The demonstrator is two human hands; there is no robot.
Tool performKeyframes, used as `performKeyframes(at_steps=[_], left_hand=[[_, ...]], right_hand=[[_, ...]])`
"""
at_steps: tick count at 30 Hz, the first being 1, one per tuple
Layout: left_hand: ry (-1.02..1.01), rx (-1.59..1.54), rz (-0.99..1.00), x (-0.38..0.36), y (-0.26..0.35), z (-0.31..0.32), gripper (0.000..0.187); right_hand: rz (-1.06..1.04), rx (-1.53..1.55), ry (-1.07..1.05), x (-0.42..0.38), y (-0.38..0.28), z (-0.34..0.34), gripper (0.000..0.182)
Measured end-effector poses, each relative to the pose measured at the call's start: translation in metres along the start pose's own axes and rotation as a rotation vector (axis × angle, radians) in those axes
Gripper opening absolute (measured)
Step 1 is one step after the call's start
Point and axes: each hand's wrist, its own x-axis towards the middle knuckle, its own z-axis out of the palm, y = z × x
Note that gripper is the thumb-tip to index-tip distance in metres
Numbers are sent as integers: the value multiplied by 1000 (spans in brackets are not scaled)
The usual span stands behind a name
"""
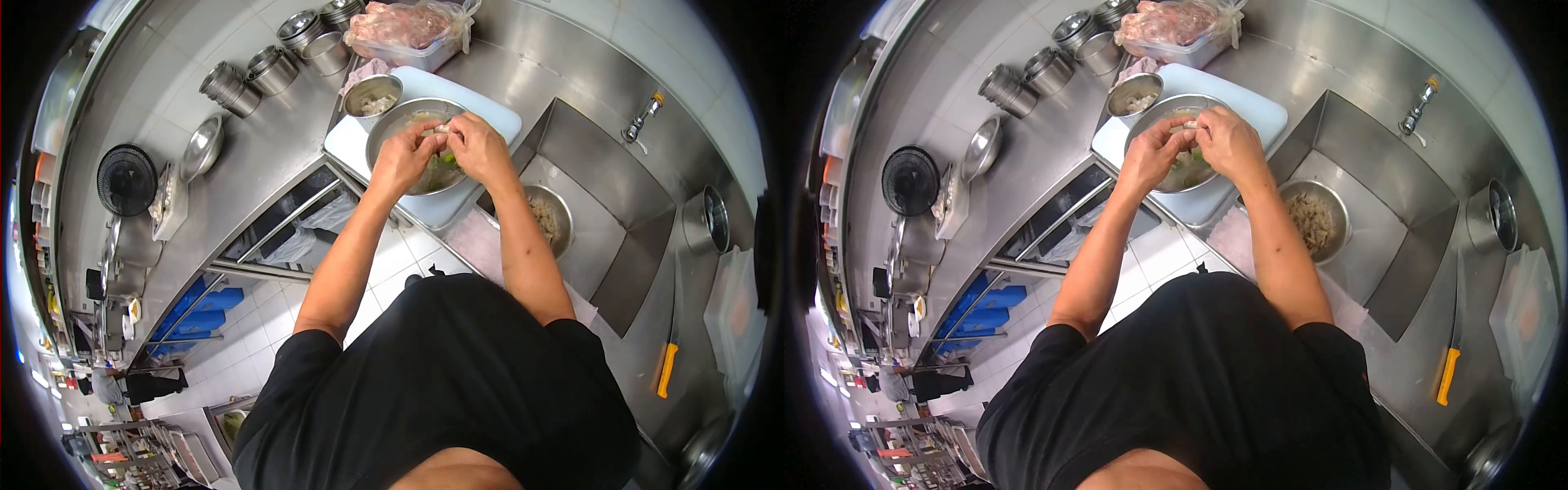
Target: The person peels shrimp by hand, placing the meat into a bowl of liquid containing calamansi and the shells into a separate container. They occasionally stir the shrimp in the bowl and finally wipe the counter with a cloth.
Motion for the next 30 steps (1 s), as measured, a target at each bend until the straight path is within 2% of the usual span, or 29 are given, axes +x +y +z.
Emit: performKeyframes(at_steps=[4,7,9,12,16,19,21,24,28,30], left_hand=[[61,-86,-142,5,-7,3,28],[100,-457,-167,9,-14,1,26],[54,-528,-188,9,-15,-4,26],[-12,-676,-230,8,-12,-9,25],[-63,-864,-255,13,-21,-11,22],[-12,-992,-282,24,-27,-15,23],[-13,-975,-247,33,-30,-30,24],[-41,-936,-208,51,-44,-59,25],[-52,-830,-152,70,-58,-95,27],[-41,-665,-104,77,-70,-110,28]], right_hand=[[49,157,-20,-2,0,4,18],[40,308,-28,-1,0,5,20],[13,330,-57,-1,-3,3,20],[27,299,-164,2,-7,1,22],[-21,241,-140,5,-14,1,20],[-12,167,-117,5,-21,4,18],[42,109,-151,5,-28,0,17],[76,99,-17,-3,-22,-11,17],[380,2,93,-30,8,-42,21],[443,-179,50,-53,42,-48,23]])
